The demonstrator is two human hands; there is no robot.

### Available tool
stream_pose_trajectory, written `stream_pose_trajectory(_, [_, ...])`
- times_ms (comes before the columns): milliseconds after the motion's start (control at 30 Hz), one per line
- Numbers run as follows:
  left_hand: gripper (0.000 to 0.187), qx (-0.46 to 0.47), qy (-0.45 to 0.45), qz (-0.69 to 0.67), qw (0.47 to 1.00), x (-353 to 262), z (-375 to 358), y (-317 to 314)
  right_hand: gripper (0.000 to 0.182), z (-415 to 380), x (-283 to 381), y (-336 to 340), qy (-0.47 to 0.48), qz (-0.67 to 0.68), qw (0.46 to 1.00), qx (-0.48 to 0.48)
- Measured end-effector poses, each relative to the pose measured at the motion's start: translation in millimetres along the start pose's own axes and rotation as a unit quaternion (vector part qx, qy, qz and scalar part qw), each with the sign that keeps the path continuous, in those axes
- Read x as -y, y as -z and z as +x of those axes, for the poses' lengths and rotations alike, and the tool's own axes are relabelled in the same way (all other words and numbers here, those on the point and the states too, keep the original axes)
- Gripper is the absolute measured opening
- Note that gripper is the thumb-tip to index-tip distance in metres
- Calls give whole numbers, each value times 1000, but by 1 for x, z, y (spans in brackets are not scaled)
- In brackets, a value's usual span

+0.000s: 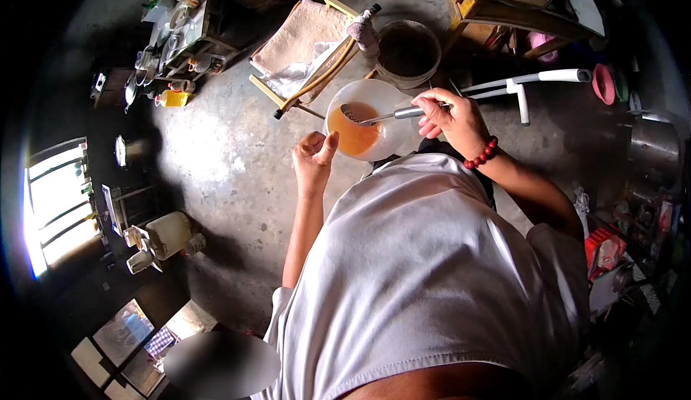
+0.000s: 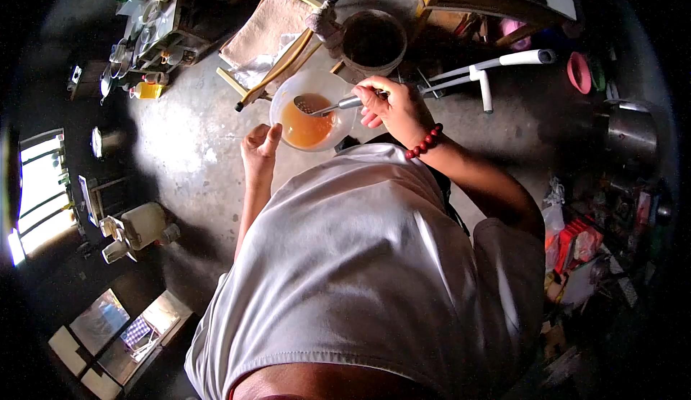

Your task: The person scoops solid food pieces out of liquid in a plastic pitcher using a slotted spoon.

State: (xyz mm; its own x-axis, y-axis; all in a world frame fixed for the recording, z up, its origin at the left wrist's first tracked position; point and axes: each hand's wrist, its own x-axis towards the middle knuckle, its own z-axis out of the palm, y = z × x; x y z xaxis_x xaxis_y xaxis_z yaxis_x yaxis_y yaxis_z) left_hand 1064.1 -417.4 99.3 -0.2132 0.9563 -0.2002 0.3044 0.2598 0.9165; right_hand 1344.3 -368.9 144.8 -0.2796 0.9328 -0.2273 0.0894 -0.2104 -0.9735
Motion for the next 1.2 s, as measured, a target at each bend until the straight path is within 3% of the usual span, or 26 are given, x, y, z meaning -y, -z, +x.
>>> stream_pose_trajectory(1200, [50,-25,11,15,1000,-9,-2,-14,26,-14,35,24,52,-52,997,-35])
